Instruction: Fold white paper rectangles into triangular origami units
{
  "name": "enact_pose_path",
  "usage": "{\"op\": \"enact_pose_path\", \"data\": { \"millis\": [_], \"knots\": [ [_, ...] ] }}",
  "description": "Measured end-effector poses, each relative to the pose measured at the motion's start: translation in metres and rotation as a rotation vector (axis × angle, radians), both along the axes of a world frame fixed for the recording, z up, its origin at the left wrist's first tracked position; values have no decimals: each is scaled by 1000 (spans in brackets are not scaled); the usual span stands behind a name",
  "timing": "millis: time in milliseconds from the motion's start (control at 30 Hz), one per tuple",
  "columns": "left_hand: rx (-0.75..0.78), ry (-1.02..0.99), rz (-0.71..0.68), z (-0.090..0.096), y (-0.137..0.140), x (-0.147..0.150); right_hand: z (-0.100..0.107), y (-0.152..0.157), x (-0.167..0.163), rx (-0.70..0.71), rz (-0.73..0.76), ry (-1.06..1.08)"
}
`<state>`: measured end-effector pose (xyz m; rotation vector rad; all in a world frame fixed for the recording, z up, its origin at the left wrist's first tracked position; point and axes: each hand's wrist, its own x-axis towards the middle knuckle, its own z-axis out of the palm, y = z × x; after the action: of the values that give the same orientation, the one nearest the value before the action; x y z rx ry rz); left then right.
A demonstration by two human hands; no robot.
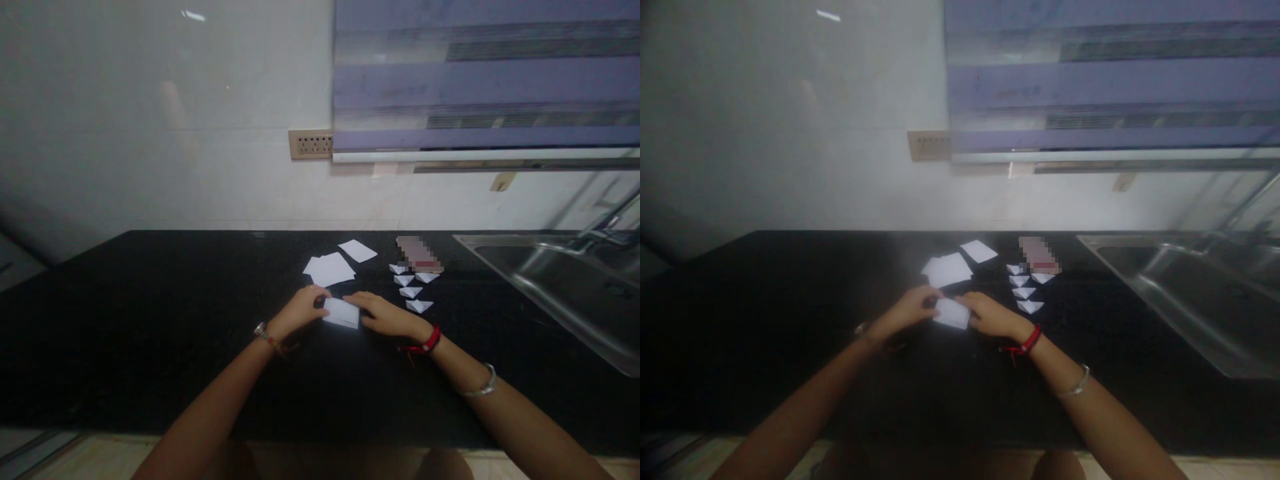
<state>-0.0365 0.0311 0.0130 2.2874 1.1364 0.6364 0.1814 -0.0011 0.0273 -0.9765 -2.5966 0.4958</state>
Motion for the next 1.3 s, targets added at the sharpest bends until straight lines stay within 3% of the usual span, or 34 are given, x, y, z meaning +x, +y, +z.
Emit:
{"op": "enact_pose_path", "data": {
  "millis": [100, 267, 433, 633, 900, 1300],
  "knots": [
    [9, 14, 1, 1, 0, 0, 1, 1, 3, -74, -11, 34],
    [14, 5, -23, 5, -3, 0, 0, 0, 0, -77, -153, 92],
    [23, 47, -29, 5, -2, 0, 0, 1, 3, -177, -170, 116],
    [5, 35, -29, 4, -2, 0, -5, 0, -2, -56, -220, 169],
    [20, 67, -151, 5, -3, -2, -5, -1, -4, -51, -159, 146],
    [29, 133, -180, 7, -3, -3, -3, -4, -7, 20, -110, 85]
  ]
}}
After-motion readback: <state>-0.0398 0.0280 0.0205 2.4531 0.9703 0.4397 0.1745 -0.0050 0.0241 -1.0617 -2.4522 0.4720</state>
